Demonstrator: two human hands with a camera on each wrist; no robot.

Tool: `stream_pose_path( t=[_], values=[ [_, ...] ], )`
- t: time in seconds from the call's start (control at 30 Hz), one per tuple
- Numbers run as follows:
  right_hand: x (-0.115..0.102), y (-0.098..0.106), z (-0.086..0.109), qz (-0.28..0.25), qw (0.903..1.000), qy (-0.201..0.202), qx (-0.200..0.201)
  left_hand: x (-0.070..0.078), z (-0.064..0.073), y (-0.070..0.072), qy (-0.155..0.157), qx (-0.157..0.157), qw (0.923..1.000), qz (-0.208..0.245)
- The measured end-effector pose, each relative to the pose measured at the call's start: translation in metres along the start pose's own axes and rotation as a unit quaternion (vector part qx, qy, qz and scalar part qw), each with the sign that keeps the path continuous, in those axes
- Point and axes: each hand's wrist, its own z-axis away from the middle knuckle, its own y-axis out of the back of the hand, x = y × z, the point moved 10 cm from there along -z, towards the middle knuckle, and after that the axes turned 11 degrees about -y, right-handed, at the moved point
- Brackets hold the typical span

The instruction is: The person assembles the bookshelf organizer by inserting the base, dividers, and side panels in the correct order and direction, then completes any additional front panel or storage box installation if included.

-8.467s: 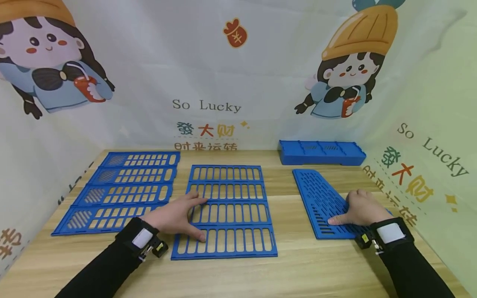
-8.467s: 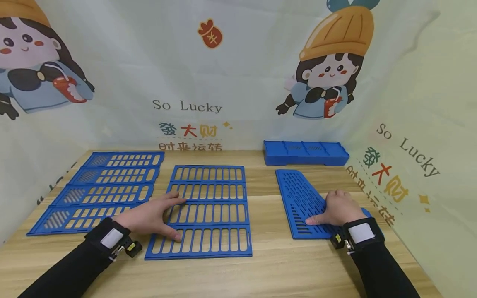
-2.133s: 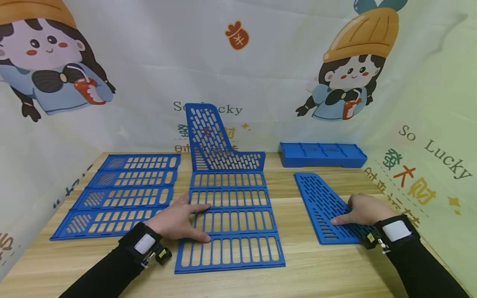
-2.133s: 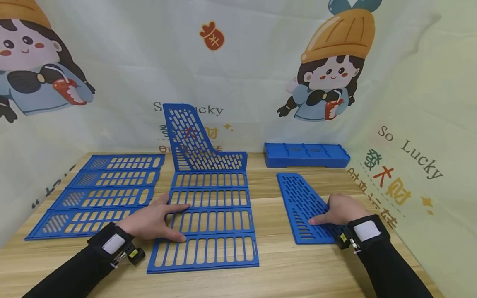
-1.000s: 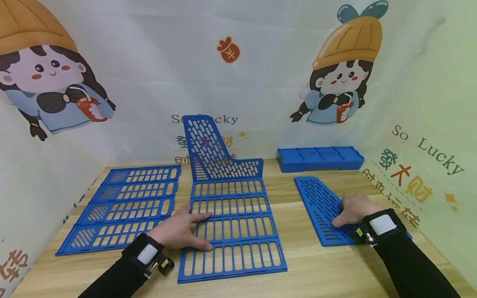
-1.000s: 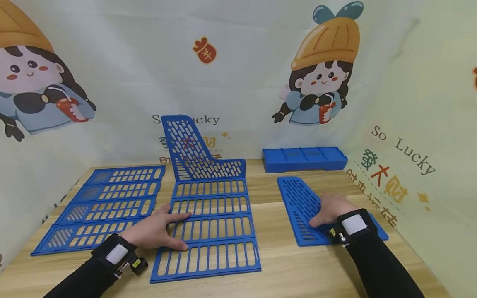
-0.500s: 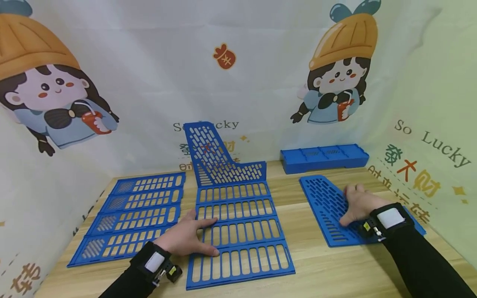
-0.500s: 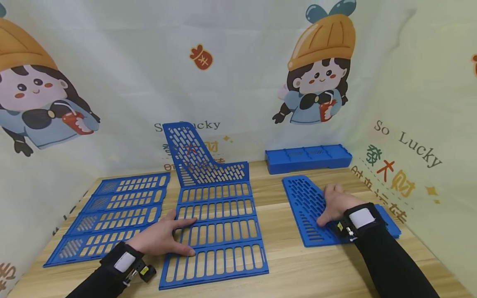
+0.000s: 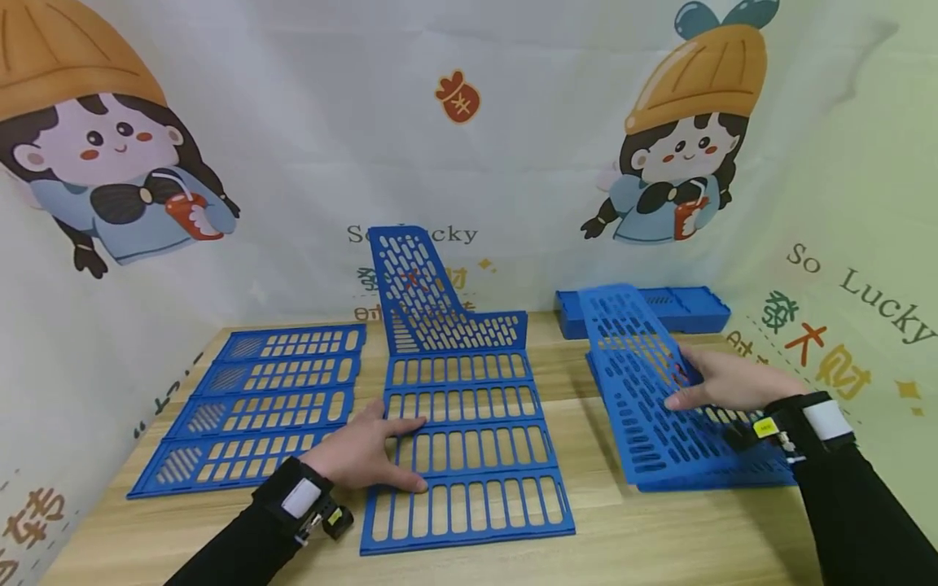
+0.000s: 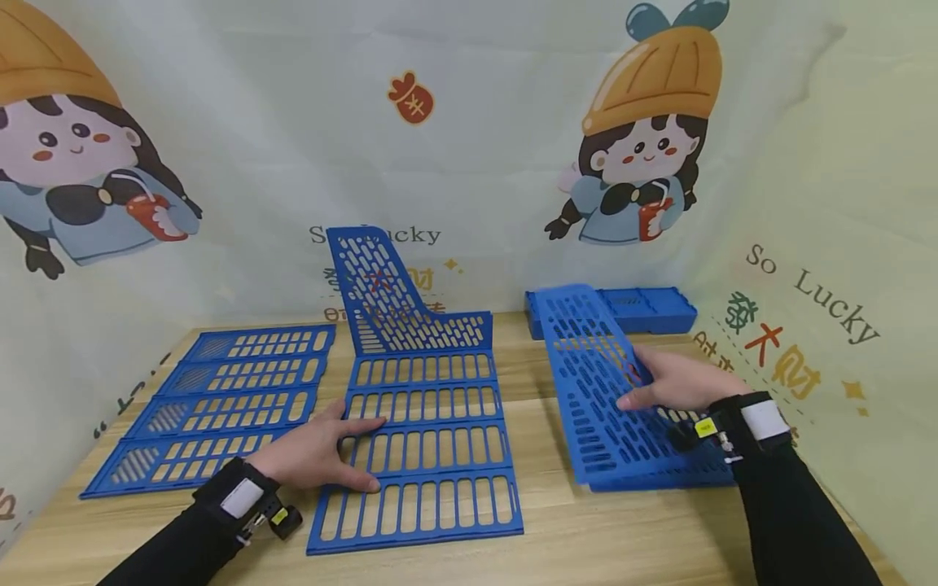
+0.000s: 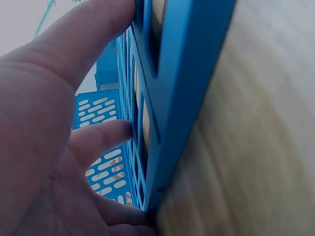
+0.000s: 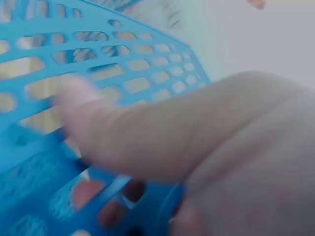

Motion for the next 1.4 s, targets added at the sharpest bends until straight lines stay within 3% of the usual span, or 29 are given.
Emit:
stream_pose_path(
  t=[0.17, 0.3, 0.4, 0.57, 0.77, 0.97, 1.17, 1.27, 1.4],
  values=[
    [-0.038, 0.015, -0.027, -0.045, 0.9926, 0.016, 0.112, -0.001, -0.001, 0.005, 0.000, 0.000, 1.0000, -0.009],
    [-0.060, 0.006, -0.053, -0.063, 0.9798, 0.029, 0.187, -0.003, 0.000, 0.003, -0.001, 0.000, 1.0000, -0.002],
    [-0.069, -0.002, -0.066, -0.067, 0.9731, 0.040, 0.217, -0.001, 0.001, 0.003, -0.004, 0.001, 1.0000, -0.001],
    [-0.075, -0.010, -0.079, -0.070, 0.9749, 0.050, 0.205, 0.002, 0.001, 0.007, -0.009, 0.006, 0.9999, -0.008],
    [-0.073, -0.007, -0.081, -0.073, 0.9809, 0.045, 0.175, 0.004, 0.000, 0.011, -0.010, 0.003, 0.9999, -0.012],
    [-0.074, -0.006, -0.085, -0.067, 0.9806, 0.042, 0.179, 0.003, 0.000, 0.014, -0.008, -0.001, 0.9999, -0.015],
    [-0.090, -0.022, -0.094, -0.082, 0.9856, 0.064, 0.133, 0.000, 0.001, 0.014, -0.009, 0.001, 0.9999, -0.013],
    [-0.088, -0.023, -0.093, -0.016, 0.9873, 0.064, 0.144, -0.001, 0.000, 0.009, -0.010, -0.001, 0.9999, -0.003],
    [-0.063, -0.013, -0.081, 0.094, 0.9780, 0.043, 0.181, -0.002, 0.000, 0.003, -0.005, 0.000, 1.0000, -0.001]
  ],
)
